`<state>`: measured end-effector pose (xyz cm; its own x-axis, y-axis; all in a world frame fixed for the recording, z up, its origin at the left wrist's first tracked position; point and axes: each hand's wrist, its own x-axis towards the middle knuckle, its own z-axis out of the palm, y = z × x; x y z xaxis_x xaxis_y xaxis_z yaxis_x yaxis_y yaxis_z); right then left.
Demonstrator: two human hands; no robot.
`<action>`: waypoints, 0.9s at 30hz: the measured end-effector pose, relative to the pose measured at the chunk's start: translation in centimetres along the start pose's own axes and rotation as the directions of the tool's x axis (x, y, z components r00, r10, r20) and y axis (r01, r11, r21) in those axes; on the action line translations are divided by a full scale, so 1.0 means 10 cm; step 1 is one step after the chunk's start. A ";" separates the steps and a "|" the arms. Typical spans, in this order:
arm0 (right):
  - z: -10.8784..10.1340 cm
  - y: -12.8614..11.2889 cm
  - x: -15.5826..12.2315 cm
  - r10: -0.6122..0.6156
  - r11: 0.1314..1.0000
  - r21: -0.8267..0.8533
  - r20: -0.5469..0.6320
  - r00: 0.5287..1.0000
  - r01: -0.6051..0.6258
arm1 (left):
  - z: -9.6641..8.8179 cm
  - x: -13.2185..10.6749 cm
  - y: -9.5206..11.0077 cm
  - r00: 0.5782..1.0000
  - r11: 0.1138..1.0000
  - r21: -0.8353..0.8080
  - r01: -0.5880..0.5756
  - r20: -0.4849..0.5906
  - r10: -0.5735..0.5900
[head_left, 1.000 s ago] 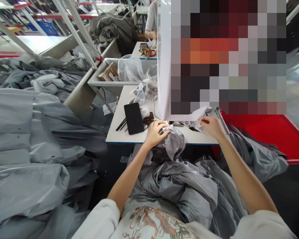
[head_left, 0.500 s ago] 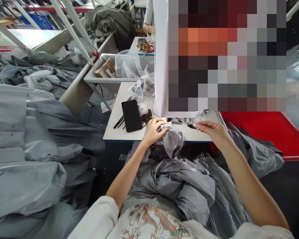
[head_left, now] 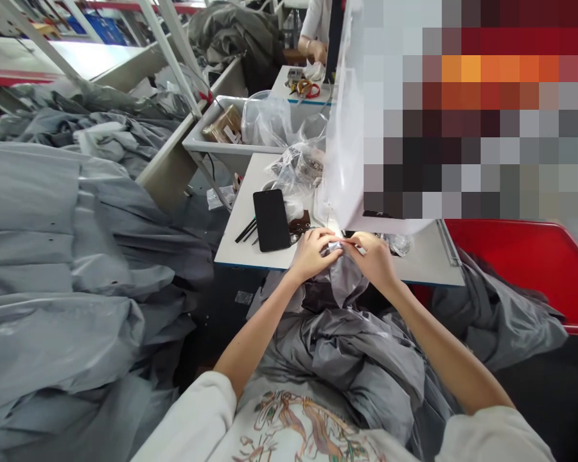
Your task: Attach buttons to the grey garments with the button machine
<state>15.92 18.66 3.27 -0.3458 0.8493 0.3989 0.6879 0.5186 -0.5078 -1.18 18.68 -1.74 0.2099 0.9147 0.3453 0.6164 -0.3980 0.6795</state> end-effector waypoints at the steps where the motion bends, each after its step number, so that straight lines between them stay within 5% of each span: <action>1: 0.02 0.01 0.01 -0.002 1.000 -0.024 0.017 1.000 0.002 | 0.00 0.00 0.00 1.000 1.000 0.003 0.007 0.006 -0.007; 20: 0.00 -0.02 -0.28 -0.162 0.979 -0.106 0.103 0.981 0.173 | -0.02 0.00 0.01 1.000 1.000 0.023 0.002 0.009 -0.002; 27: 0.02 -0.05 -0.16 0.024 0.999 0.039 -0.055 0.998 -0.021 | -0.01 0.00 0.01 1.000 1.000 0.027 0.010 0.018 -0.010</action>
<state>16.03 17.03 2.71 -0.2941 0.8546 0.4279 0.6699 0.5037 -0.5455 -1.25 18.60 -1.61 0.2174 0.9199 0.3264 0.6389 -0.3870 0.6649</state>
